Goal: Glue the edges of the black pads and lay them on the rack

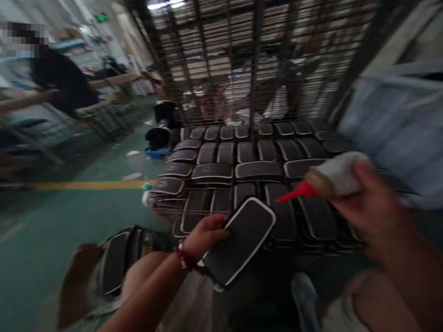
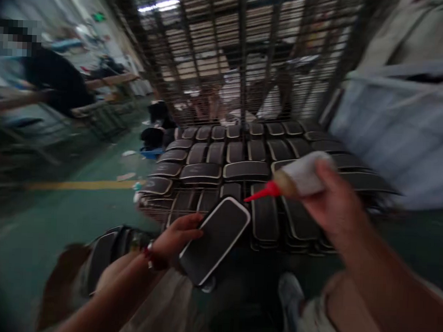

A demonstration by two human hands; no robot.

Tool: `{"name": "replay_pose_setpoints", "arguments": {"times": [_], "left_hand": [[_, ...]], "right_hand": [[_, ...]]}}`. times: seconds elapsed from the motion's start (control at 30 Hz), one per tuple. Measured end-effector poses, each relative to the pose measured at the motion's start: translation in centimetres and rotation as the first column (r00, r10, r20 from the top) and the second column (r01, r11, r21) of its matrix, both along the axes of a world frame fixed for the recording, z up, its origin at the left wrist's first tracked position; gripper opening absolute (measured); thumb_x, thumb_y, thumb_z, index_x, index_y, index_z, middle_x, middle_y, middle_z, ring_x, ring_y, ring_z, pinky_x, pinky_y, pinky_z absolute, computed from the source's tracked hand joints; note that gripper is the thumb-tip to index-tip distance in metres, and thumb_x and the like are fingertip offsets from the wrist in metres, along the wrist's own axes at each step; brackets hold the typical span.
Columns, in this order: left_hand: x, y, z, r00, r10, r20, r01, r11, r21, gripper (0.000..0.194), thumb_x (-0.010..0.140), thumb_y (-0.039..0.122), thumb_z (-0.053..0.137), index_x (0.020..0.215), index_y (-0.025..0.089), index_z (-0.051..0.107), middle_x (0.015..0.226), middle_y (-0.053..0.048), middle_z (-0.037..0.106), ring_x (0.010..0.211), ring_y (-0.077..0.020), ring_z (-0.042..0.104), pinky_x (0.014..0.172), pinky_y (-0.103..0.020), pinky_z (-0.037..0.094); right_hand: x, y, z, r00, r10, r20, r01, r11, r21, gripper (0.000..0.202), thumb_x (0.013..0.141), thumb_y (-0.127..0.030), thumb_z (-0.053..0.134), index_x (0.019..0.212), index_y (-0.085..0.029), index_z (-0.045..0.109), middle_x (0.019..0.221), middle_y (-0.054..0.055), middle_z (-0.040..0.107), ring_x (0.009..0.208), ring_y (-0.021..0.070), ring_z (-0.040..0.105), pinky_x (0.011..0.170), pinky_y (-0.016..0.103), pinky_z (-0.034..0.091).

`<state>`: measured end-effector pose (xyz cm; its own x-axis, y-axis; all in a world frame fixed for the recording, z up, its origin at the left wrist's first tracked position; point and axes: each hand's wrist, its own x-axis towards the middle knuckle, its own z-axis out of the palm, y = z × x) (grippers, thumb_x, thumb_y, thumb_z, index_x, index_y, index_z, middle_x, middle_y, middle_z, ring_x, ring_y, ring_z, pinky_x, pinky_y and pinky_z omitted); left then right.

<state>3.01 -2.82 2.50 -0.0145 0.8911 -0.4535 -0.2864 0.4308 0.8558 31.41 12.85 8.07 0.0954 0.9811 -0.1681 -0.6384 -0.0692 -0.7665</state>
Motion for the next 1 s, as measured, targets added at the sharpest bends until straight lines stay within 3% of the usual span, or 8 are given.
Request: {"name": "replay_pose_setpoints", "arguments": {"times": [0.07,0.17,0.23,0.3,0.47,0.67,0.8,1.0], "left_hand": [[0.0,0.3,0.3,0.996,-0.084,0.022,0.085,0.996,-0.004,0.033,0.065,0.024,0.097,0.094,0.019,0.081,0.084,-0.003,0.086,0.071,-0.0180,0.076,0.068,-0.026,0.058],[0.0,0.7,0.4,0.986,-0.164,-0.036,0.162,0.985,-0.051,0.032,0.071,0.028,0.098,0.099,0.020,0.085,0.090,-0.005,0.087,0.077,-0.0229,0.079,0.071,-0.030,0.061],[0.0,0.7,0.2,0.977,-0.200,-0.075,0.193,0.977,-0.095,0.036,0.072,0.033,0.099,0.103,0.021,0.086,0.096,-0.007,0.088,0.081,-0.0272,0.081,0.071,-0.034,0.063],[0.1,0.7,-0.2,0.975,-0.201,-0.098,0.188,0.974,-0.123,0.040,0.071,0.036,0.100,0.105,0.023,0.086,0.100,-0.008,0.089,0.083,-0.0303,0.082,0.071,-0.036,0.064],[1.0,0.7,-1.3,0.985,-0.066,-0.161,0.046,0.991,-0.122,0.038,0.064,0.035,0.103,0.096,0.025,0.085,0.092,-0.005,0.088,0.075,-0.0296,0.080,0.072,-0.037,0.065],[2.0,0.6,-0.6,0.996,-0.026,-0.080,0.011,0.982,-0.186,0.045,0.058,0.034,0.106,0.098,0.026,0.086,0.088,-0.004,0.087,0.066,-0.0269,0.078,0.057,-0.034,0.061],[1.2,0.5,0.1,0.986,-0.106,-0.131,0.080,0.978,-0.192,0.043,0.061,0.036,0.105,0.099,0.027,0.088,0.090,-0.004,0.088,0.066,-0.0257,0.078,0.055,-0.032,0.060],[0.1,0.1,0.1,0.970,-0.225,-0.091,0.209,0.965,-0.160,0.030,0.067,0.042,0.102,0.095,0.039,0.091,0.090,0.004,0.089,0.072,-0.0273,0.081,0.060,-0.034,0.063]], "right_hand": [[2.1,0.1,0.2,0.996,0.000,0.094,-0.005,0.999,0.050,0.016,0.097,-0.035,0.086,0.093,-0.022,0.080,0.094,0.004,0.079,0.079,0.0165,0.073,0.072,0.029,0.063],[2.6,0.3,-0.4,0.976,0.090,0.198,-0.134,0.967,0.219,0.046,0.068,-0.057,0.105,0.087,-0.023,0.080,0.083,0.001,0.076,0.070,0.0161,0.067,0.062,0.027,0.059],[2.5,0.3,-1.0,0.959,0.137,0.248,-0.203,0.943,0.263,0.056,0.063,-0.067,0.105,0.084,-0.023,0.078,0.077,0.001,0.071,0.066,0.0165,0.063,0.058,0.028,0.056],[2.4,0.2,-1.5,0.952,0.157,0.263,-0.227,0.938,0.261,0.057,0.064,-0.069,0.104,0.084,-0.023,0.077,0.073,0.000,0.067,0.062,0.0157,0.059,0.055,0.028,0.053],[2.3,0.5,-2.7,0.962,0.187,0.199,-0.230,0.948,0.221,0.061,0.066,-0.074,0.101,0.081,-0.022,0.074,0.071,-0.002,0.063,0.062,0.0132,0.057,0.053,0.024,0.051],[2.8,0.8,-3.3,0.951,0.238,0.197,-0.275,0.944,0.184,0.066,0.064,-0.081,0.098,0.083,-0.023,0.073,0.070,-0.001,0.064,0.060,0.0150,0.058,0.049,0.026,0.052],[3.4,0.4,-2.7,0.951,0.191,0.243,-0.246,0.944,0.219,0.062,0.068,-0.077,0.098,0.087,-0.024,0.074,0.074,-0.001,0.064,0.064,0.0159,0.058,0.053,0.028,0.053],[3.7,0.2,-2.1,0.930,0.140,0.339,-0.244,0.927,0.286,0.063,0.066,-0.076,0.099,0.080,-0.022,0.070,0.072,-0.001,0.057,0.063,0.0145,0.051,0.054,0.028,0.046]]}}
